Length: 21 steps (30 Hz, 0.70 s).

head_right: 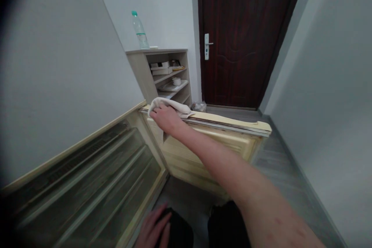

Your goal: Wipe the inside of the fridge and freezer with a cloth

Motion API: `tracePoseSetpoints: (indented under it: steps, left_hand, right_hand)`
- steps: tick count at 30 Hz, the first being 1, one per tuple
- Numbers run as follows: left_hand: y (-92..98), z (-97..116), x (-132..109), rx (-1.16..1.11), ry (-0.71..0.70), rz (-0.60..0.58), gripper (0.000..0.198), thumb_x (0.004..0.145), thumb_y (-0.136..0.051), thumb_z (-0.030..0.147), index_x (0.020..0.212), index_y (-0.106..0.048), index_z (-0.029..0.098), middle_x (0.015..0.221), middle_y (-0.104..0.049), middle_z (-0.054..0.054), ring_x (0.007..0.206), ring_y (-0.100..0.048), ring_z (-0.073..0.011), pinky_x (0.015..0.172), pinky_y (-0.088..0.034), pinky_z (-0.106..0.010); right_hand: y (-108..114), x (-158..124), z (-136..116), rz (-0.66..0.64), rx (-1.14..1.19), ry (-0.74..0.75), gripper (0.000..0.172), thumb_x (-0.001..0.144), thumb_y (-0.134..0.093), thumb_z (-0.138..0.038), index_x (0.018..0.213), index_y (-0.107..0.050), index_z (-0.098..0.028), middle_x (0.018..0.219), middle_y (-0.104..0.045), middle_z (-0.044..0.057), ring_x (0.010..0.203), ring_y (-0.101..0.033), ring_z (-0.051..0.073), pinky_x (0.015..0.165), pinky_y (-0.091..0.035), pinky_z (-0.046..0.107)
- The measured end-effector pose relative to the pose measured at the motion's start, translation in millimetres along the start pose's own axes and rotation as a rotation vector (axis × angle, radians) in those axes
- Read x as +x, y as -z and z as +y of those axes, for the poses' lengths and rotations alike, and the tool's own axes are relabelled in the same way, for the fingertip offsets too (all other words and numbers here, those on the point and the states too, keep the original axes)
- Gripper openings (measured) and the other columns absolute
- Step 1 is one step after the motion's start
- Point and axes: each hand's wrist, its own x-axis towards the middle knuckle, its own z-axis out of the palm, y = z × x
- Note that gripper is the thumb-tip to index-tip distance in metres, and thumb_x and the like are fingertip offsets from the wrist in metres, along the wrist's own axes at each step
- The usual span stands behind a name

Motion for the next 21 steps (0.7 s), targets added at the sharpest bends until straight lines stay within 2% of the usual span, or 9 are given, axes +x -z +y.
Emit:
tracePoseSetpoints:
  steps: [3, 5, 6, 7, 10, 12, 15, 18, 21]
  left_hand:
    - [34.2, -13.2, 117.7, 0.028, -0.012, 0.092, 0.031, 0.094, -0.063, 0.017, 0.124, -0.069, 0.021, 0.136, -0.067, -0.013, 0.124, -0.064, -0.0241, 0.107, -0.052, -0.04]
    - [40.8, -23.9, 211.0, 0.042, -0.006, 0.239, 0.028, 0.099, -0.057, 0.025, 0.123, -0.069, 0.018, 0.136, -0.067, -0.014, 0.129, -0.061, -0.0255, 0.113, -0.045, -0.044]
    - [36.7, -29.2, 255.6, 0.05, 0.004, 0.229, 0.032, 0.102, -0.051, 0.032, 0.122, -0.069, 0.016, 0.135, -0.068, -0.015, 0.129, -0.06, -0.0254, 0.115, -0.043, -0.044]
    - [27.7, -34.2, 296.0, 0.075, 0.051, 0.139, 0.04, 0.105, -0.041, 0.037, 0.121, -0.07, 0.014, 0.132, -0.07, -0.015, 0.128, -0.061, -0.025, 0.114, -0.043, -0.042]
    - [-19.1, -48.1, 379.7, 0.192, 0.108, -0.441, 0.062, 0.107, -0.021, 0.046, 0.119, -0.072, 0.014, 0.122, -0.074, -0.013, 0.116, -0.066, -0.0257, 0.101, -0.049, -0.036]
    - [-52.5, -55.8, 403.9, 0.203, 0.088, -0.651, 0.06, 0.104, -0.031, 0.053, 0.103, -0.078, 0.016, 0.105, -0.078, -0.011, 0.098, -0.071, -0.0256, 0.086, -0.052, -0.031]
    - [-84.8, -63.3, 413.7, 0.257, 0.081, -0.786, 0.054, 0.099, -0.045, 0.055, 0.097, -0.08, 0.015, 0.088, -0.077, -0.01, 0.086, -0.069, -0.0265, 0.078, -0.049, -0.031]
    - [-96.4, -69.1, 415.5, 0.262, 0.079, -0.833, 0.057, 0.102, -0.04, 0.054, 0.102, -0.08, 0.012, 0.083, -0.073, -0.006, 0.084, -0.066, -0.0217, 0.081, -0.048, -0.029]
    - [-102.5, -78.8, 417.7, 0.268, 0.109, -0.84, 0.062, 0.104, -0.036, 0.056, 0.108, -0.078, 0.01, 0.081, -0.071, -0.002, 0.082, -0.064, -0.0178, 0.084, -0.048, -0.029]
  right_hand:
    - [16.5, -47.7, 22.1, 0.039, -0.016, -0.019, 0.022, 0.106, -0.049, -0.015, 0.111, -0.07, -0.013, 0.116, -0.071, 0.01, 0.109, -0.056, 0.026, 0.089, -0.046, 0.038]
    - [26.9, -80.2, 38.5, 0.07, -0.033, -0.023, 0.021, 0.106, -0.05, -0.015, 0.108, -0.07, -0.012, 0.116, -0.071, 0.01, 0.106, -0.056, 0.025, 0.09, -0.045, 0.038]
    - [31.7, -95.9, 46.6, 0.081, -0.041, -0.03, 0.02, 0.106, -0.05, -0.015, 0.106, -0.07, -0.013, 0.115, -0.071, 0.01, 0.104, -0.056, 0.025, 0.089, -0.044, 0.038]
    - [36.1, -111.0, 54.7, 0.089, -0.047, -0.043, 0.02, 0.105, -0.05, -0.015, 0.105, -0.07, -0.013, 0.114, -0.071, 0.01, 0.103, -0.056, 0.025, 0.089, -0.044, 0.038]
    - [47.4, -152.8, 79.1, 0.116, -0.048, -0.122, 0.021, 0.105, -0.05, -0.015, 0.105, -0.071, -0.015, 0.112, -0.073, 0.009, 0.1, -0.056, 0.025, 0.086, -0.044, 0.038]
    - [53.1, -179.1, 96.9, 0.147, -0.05, -0.19, 0.022, 0.105, -0.049, -0.015, 0.107, -0.071, -0.015, 0.113, -0.073, 0.009, 0.101, -0.056, 0.025, 0.087, -0.044, 0.038]
    - [57.0, -217.3, 124.6, 0.202, -0.078, -0.321, 0.022, 0.105, -0.049, -0.018, 0.108, -0.071, -0.016, 0.115, -0.071, 0.01, 0.103, -0.056, 0.027, 0.091, -0.044, 0.041]
    - [48.2, -250.8, 146.3, 0.337, -0.094, -0.496, 0.024, 0.106, -0.048, -0.026, 0.104, -0.069, -0.016, 0.114, -0.069, 0.014, 0.106, -0.056, 0.029, 0.096, -0.044, 0.044]
    - [19.3, -273.7, 153.9, 0.63, -0.024, -0.747, 0.029, 0.106, -0.045, -0.034, 0.113, -0.066, -0.014, 0.121, -0.065, 0.017, 0.115, -0.056, 0.03, 0.103, -0.044, 0.047]
